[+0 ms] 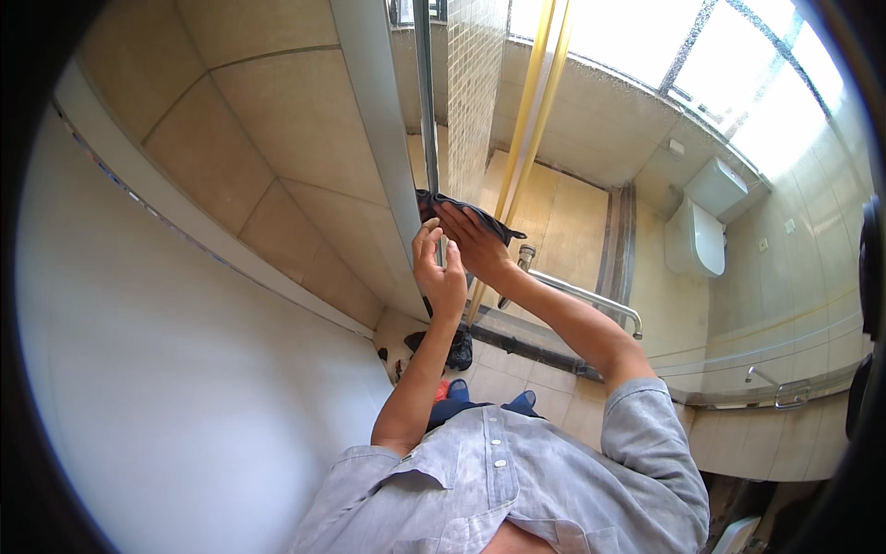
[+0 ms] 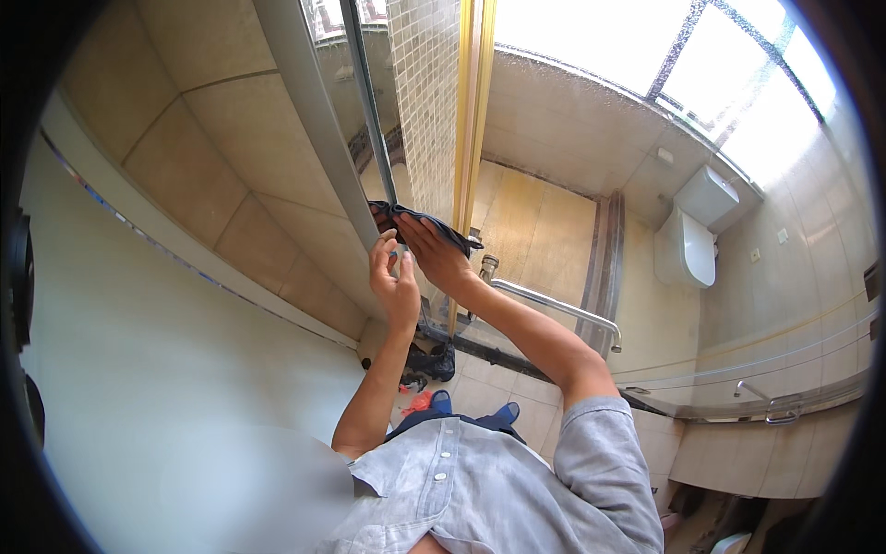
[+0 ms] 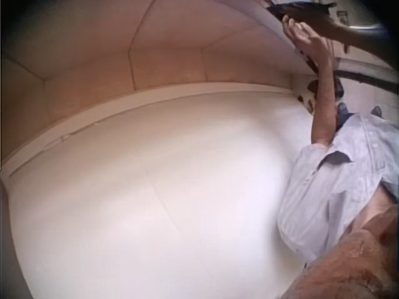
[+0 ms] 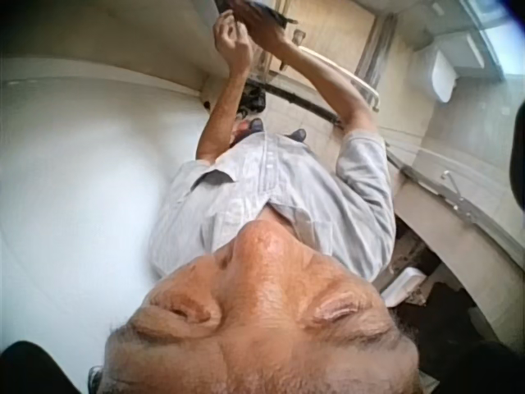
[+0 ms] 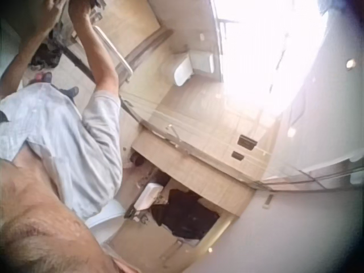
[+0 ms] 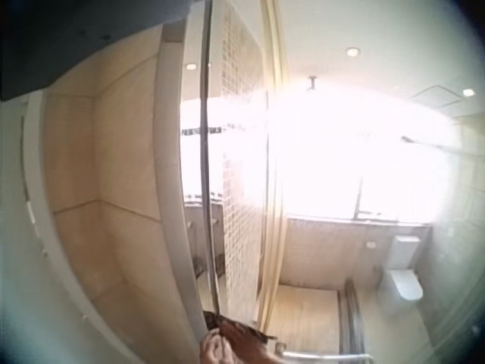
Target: The person cleans a glass shower door using a dark cloth. They wet the cloth at the sink, wring it out, and wipe the glass surface in broad strokes, then return to the sink to rinse and wring the cloth again before resuming wiping.
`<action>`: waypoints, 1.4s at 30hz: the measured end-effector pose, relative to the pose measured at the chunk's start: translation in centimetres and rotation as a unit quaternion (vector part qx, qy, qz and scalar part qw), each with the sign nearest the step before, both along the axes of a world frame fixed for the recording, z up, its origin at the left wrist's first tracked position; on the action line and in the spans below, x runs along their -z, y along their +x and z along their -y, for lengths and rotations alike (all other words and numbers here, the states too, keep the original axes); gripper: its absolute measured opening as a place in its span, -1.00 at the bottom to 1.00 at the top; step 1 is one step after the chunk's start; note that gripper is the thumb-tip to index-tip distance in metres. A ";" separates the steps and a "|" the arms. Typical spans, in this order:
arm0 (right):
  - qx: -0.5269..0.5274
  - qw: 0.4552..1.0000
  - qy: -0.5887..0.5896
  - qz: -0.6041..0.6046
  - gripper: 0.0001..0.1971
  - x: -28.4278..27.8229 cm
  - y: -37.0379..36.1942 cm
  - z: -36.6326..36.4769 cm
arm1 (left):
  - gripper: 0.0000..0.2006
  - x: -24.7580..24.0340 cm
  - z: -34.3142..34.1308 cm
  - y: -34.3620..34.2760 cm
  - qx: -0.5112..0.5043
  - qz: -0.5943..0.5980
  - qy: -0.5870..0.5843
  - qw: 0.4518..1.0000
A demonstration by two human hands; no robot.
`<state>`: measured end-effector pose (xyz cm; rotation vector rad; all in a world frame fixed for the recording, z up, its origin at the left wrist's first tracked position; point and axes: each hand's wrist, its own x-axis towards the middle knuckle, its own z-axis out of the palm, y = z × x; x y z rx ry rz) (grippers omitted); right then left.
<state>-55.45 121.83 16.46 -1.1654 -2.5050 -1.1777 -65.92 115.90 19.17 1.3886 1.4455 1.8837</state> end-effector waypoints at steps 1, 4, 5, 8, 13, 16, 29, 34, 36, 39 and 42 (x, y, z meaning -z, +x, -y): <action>0.004 1.000 -0.019 0.018 -0.38 0.3 0.0 0.2 | -0.73 0.3 0.2 0.0 -0.003 0.002 -0.010 1.000; 0.011 0.994 -0.074 0.076 -0.37 1.3 0.1 0.3 | -0.72 -0.1 0.4 0.1 -0.004 0.004 -0.033 0.999; 0.015 0.990 -0.092 0.102 -0.37 3.2 0.8 -0.2 | -0.71 0.1 0.3 0.7 0.005 0.007 -0.035 0.999; 0.005 0.974 -0.141 0.175 -0.38 3.8 2.1 -1.1 | -0.73 0.1 0.4 1.4 0.003 0.009 -0.035 0.999; -0.041 0.982 -0.087 0.164 -0.39 -4.7 3.8 0.2 | -0.74 0.9 0.7 0.6 -0.003 0.045 -0.040 0.998; -0.029 0.993 -0.049 0.102 -0.38 -11.8 4.7 1.1 | -0.73 0.4 0.7 0.6 0.003 0.052 -0.037 0.998; -0.091 0.993 -0.069 -0.029 -0.32 -10.1 6.6 1.3 | -0.75 -0.8 0.2 2.3 0.040 0.006 -0.012 0.999; -0.097 0.992 -0.075 0.032 -0.43 -6.1 7.8 2.9 | -0.78 0.0 -0.6 2.5 0.039 -0.011 0.046 0.998; -0.078 0.997 -0.010 0.023 -0.47 -6.6 8.4 3.0 | -0.78 -0.7 -1.2 3.1 0.066 -0.002 0.090 0.994; -0.085 0.993 0.044 -0.073 -0.51 -10.1 9.1 3.3 | -0.80 -1.9 -0.9 3.0 0.087 0.008 0.110 0.990; -0.019 0.975 0.161 -0.154 -0.49 -15.5 10.0 2.8 | -0.83 -2.1 -1.2 3.5 0.105 0.012 0.113 0.988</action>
